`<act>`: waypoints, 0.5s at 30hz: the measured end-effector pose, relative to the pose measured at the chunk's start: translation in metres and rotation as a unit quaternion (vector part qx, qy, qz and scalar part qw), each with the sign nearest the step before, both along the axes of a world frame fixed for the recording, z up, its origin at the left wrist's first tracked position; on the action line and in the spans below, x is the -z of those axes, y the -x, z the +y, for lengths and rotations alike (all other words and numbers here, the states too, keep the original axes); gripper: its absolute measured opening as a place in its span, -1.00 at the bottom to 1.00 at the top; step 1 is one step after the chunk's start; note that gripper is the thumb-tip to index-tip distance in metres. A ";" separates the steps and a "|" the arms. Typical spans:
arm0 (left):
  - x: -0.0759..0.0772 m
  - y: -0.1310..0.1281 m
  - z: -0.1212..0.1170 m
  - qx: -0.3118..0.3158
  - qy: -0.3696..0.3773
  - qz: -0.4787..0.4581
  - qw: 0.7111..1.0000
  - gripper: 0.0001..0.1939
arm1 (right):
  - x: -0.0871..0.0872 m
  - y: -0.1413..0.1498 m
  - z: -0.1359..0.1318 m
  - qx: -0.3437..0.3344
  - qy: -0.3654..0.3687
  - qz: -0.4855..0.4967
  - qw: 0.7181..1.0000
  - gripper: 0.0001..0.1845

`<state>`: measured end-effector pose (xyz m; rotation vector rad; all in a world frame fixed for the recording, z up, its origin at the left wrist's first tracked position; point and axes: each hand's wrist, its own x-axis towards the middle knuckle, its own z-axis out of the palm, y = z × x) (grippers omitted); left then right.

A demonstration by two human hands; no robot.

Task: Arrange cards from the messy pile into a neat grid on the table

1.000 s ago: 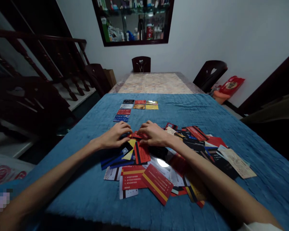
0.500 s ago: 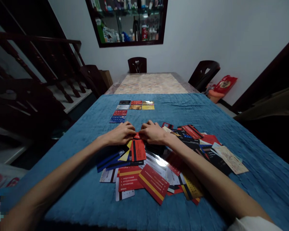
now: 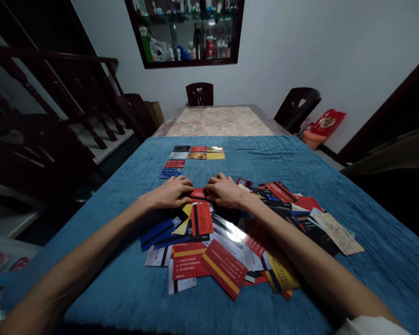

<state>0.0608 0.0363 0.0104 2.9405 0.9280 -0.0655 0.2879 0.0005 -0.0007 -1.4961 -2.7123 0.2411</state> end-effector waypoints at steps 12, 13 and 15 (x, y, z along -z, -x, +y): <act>0.002 0.005 0.006 0.065 -0.020 -0.008 0.998 -0.71 | 0.010 -0.007 0.010 -0.034 -0.005 0.071 0.997 -0.63; 0.001 0.006 0.007 0.069 -0.017 -0.013 0.997 -0.71 | 0.010 -0.007 0.010 -0.036 -0.005 0.078 0.996 -0.63; 0.000 0.007 0.010 0.077 -0.014 -0.026 0.997 -0.70 | 0.009 -0.008 0.009 -0.044 -0.002 0.095 0.995 -0.61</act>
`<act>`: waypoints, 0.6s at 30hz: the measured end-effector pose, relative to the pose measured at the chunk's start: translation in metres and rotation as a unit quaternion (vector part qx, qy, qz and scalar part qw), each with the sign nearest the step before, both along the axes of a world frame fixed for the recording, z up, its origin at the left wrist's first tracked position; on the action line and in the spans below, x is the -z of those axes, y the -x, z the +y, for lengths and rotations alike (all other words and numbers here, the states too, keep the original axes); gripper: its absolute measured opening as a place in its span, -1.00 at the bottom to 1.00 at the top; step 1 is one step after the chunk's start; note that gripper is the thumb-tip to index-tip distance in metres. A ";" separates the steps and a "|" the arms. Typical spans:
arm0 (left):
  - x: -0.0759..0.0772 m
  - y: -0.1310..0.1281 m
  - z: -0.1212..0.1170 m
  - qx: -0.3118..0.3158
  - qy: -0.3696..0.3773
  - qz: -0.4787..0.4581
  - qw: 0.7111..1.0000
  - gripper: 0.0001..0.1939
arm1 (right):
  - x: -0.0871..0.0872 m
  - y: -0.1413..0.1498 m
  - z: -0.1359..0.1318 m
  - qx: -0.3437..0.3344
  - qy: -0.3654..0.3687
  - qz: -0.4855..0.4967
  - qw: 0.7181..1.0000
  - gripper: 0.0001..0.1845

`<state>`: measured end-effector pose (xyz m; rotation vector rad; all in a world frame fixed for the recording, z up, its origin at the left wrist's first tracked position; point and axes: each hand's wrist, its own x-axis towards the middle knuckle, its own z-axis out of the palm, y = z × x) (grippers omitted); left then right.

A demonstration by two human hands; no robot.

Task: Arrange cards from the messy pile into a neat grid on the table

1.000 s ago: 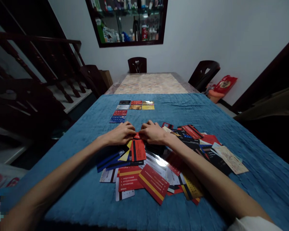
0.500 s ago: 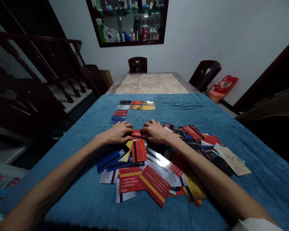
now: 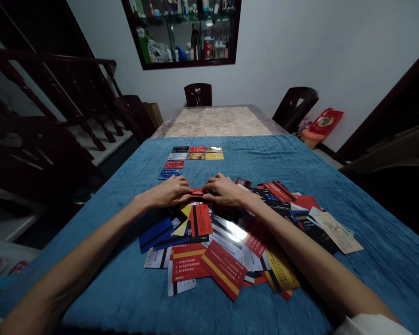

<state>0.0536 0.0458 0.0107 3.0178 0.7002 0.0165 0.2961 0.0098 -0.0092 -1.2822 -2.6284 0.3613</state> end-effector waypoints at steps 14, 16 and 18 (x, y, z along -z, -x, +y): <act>0.015 0.004 0.017 -0.068 0.065 -0.197 0.976 -0.73 | 0.001 0.009 -0.002 0.077 -0.049 0.032 0.995 -0.68; 0.019 0.005 0.019 -0.088 0.070 -0.221 0.969 -0.69 | 0.002 0.011 -0.002 0.094 -0.053 0.037 0.993 -0.68; 0.022 0.006 0.021 -0.101 0.079 -0.238 0.963 -0.65 | 0.004 0.011 -0.002 0.103 -0.054 0.045 0.992 -0.68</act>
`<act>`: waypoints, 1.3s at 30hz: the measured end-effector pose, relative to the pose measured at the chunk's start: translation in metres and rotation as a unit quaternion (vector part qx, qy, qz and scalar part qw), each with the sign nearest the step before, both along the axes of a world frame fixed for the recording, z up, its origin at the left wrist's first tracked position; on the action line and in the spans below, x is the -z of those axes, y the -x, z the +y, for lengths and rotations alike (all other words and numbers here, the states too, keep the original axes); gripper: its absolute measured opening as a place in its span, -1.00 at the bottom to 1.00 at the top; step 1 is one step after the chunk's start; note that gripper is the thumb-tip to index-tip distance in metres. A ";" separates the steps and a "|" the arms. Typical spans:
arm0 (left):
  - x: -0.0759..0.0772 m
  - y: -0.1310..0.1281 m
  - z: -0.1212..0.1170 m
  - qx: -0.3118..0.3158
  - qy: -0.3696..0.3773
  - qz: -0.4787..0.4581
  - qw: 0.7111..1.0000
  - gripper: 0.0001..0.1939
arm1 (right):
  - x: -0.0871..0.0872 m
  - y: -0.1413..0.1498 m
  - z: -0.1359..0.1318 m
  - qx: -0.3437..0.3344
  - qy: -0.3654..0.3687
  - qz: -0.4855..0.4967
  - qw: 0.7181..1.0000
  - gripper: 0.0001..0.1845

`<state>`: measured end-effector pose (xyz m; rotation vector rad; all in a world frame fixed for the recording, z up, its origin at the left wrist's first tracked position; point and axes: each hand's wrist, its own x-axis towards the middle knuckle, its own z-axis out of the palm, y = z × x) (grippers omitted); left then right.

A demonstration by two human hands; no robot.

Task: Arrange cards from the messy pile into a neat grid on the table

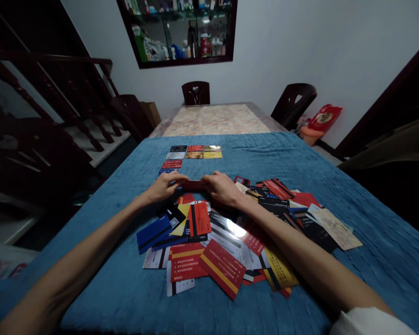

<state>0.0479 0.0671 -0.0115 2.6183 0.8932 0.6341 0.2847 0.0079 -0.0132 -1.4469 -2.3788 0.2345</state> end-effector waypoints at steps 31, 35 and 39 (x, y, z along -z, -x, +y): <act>0.011 -0.005 -0.004 -0.065 -0.063 -0.067 0.994 -0.60 | 0.007 0.010 -0.006 0.045 -0.167 -0.113 0.978 -0.50; 0.010 -0.005 -0.003 -0.070 -0.073 -0.063 0.993 -0.57 | 0.004 0.010 -0.008 0.046 -0.175 -0.123 0.976 -0.54; 0.008 -0.005 -0.003 -0.070 -0.072 -0.071 0.992 -0.54 | 0.003 0.010 -0.009 0.047 -0.189 -0.113 0.974 -0.58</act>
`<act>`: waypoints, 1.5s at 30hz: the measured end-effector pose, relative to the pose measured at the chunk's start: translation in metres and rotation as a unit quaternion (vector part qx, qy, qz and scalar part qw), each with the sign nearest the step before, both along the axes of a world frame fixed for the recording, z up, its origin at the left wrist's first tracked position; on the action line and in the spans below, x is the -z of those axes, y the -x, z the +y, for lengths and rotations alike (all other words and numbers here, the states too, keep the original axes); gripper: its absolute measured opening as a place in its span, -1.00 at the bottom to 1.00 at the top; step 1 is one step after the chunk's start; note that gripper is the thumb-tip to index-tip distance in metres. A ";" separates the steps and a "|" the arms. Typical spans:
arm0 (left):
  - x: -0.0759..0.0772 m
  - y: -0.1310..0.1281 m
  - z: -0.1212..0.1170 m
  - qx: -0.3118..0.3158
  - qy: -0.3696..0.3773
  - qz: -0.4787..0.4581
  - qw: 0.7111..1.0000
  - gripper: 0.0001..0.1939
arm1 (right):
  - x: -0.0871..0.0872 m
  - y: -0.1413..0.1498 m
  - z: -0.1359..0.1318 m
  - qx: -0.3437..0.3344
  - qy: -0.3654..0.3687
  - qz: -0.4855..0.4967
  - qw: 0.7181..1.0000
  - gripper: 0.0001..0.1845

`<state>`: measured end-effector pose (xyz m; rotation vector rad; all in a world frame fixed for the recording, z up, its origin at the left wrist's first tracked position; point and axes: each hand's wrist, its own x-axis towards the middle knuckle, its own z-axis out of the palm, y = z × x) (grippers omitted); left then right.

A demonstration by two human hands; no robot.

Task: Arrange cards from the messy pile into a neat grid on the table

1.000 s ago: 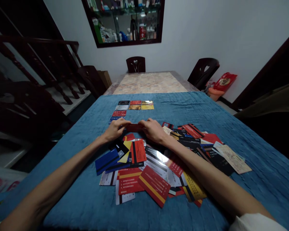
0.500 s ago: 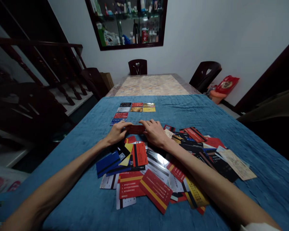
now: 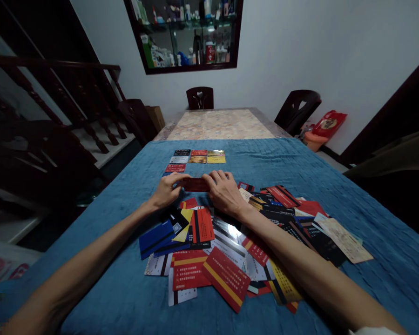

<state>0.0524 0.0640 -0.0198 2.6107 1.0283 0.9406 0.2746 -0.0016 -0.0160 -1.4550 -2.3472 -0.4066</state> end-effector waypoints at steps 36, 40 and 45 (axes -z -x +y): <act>-0.017 0.023 0.020 -0.040 -0.082 0.044 0.995 -0.42 | -0.018 0.007 0.049 -0.071 -0.054 0.060 0.994 -0.43; -0.025 0.032 0.032 -0.071 -0.060 0.078 0.993 -0.43 | -0.021 0.019 0.068 -0.084 -0.036 0.083 0.992 -0.42; -0.027 0.044 0.051 -0.096 -0.040 0.097 0.990 -0.43 | -0.017 0.035 0.094 -0.092 -0.002 0.110 0.990 -0.47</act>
